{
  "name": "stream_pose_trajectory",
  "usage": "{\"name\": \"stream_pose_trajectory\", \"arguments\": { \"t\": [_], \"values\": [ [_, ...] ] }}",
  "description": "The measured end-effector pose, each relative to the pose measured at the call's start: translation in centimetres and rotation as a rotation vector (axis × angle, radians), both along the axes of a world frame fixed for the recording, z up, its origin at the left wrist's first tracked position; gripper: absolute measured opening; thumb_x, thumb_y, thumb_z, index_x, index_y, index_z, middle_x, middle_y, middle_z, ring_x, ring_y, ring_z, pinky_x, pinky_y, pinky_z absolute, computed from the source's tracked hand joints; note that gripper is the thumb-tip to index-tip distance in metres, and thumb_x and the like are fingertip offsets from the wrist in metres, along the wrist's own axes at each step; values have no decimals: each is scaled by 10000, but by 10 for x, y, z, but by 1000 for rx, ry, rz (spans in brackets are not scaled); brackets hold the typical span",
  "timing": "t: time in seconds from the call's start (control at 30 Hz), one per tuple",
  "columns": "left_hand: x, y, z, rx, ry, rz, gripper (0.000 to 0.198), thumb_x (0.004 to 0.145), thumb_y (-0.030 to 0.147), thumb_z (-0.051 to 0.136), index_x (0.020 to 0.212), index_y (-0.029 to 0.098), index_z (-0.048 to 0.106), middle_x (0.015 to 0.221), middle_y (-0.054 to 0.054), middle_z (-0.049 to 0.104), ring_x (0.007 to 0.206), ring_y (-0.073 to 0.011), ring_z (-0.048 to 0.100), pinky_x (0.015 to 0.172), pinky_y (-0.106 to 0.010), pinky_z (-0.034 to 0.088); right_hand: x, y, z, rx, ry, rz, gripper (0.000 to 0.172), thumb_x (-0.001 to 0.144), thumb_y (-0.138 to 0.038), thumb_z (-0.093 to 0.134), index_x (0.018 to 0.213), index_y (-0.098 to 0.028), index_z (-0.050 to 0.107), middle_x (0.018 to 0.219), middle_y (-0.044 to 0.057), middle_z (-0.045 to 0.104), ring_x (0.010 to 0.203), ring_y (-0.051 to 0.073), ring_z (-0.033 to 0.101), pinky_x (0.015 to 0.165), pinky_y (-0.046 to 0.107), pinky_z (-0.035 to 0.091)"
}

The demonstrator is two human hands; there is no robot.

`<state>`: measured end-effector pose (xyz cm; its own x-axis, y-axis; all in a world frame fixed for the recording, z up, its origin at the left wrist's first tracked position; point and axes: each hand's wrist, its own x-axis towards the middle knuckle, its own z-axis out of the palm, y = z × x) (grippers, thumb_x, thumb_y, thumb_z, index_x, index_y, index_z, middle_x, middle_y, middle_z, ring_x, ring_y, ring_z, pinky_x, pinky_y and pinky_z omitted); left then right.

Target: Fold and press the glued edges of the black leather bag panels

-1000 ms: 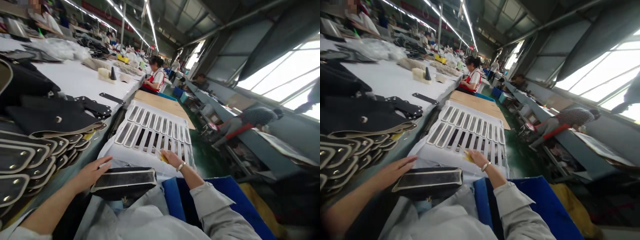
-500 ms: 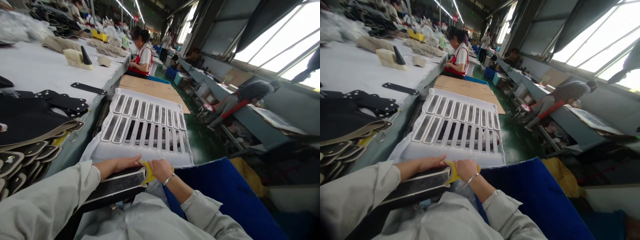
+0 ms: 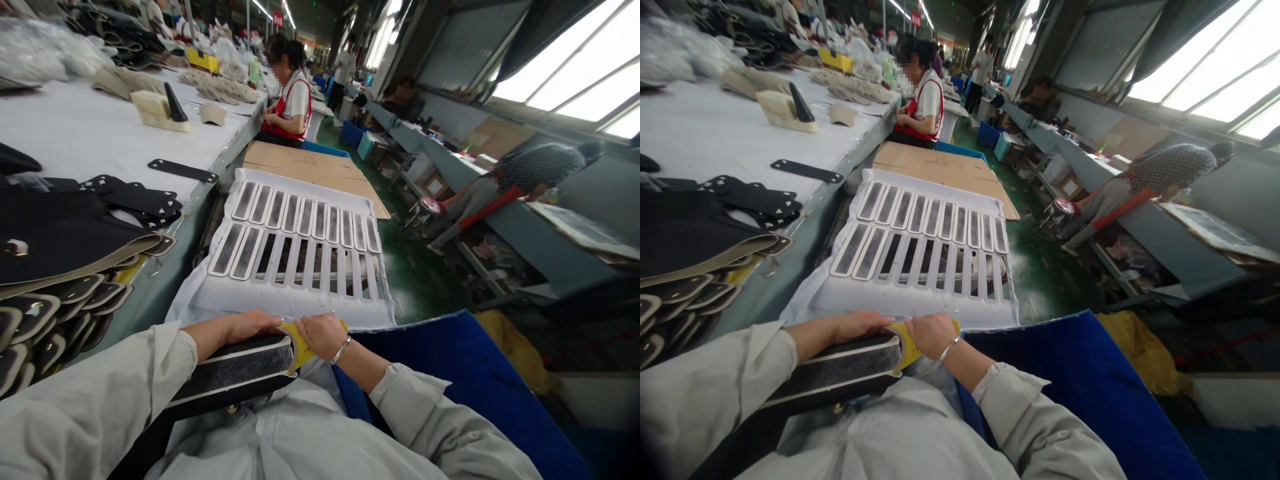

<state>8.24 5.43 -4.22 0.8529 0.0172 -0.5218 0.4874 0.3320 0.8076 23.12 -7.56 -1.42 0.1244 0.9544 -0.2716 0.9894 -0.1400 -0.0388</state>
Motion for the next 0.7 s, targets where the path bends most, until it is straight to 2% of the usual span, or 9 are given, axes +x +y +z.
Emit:
{"name": "stream_pose_trajectory", "arguments": {
  "t": [0.23, 0.37, 0.5, 0.6, 0.7],
  "values": [
    [-2, 3, -3, 236, -10, -90, 446, 832, 482, 444, 878, 126, 708, 826, -4, 708, 787, -184, 582, 758, -238, 413, 1, -6, -7, 17, 39, -10, 543, 952, -434, 190, 811, -193, 655, 773, 87, 704, 685, 202, 647, 652, 294, 434],
    [-1, 5, 4, 400, -63, -157, 396, 850, 407, 442, 832, 117, 712, 769, 44, 689, 761, -152, 548, 770, -207, 386, 4, -6, -10, 9, 57, -3, 529, 950, -438, 211, 812, -194, 659, 764, 88, 701, 682, 196, 643, 648, 287, 433],
    [1, 5, 9, 476, -68, -174, 366, 848, 379, 454, 824, 124, 715, 770, 33, 692, 768, -175, 560, 785, -220, 397, 8, -4, -10, -4, 64, 28, 534, 951, -442, 209, 812, -190, 659, 744, 84, 696, 672, 190, 644, 630, 272, 421],
    [2, 4, 9, 494, -73, -247, 406, 866, 435, 410, 868, 168, 716, 866, 10, 708, 826, -201, 588, 813, -229, 404, 11, -4, -10, -26, 77, 80, 548, 952, -442, 198, 796, -195, 663, 734, 81, 695, 676, 192, 644, 616, 268, 413],
    [2, 0, 9, 489, -146, -284, 400, 871, 455, 401, 1024, 215, 683, 1056, 11, 684, 993, -208, 578, 910, -222, 362, 14, -6, -10, -39, 102, 127, 555, 950, -439, 193, 803, -196, 669, 739, 80, 698, 680, 196, 644, 604, 267, 406]
  ]
}}
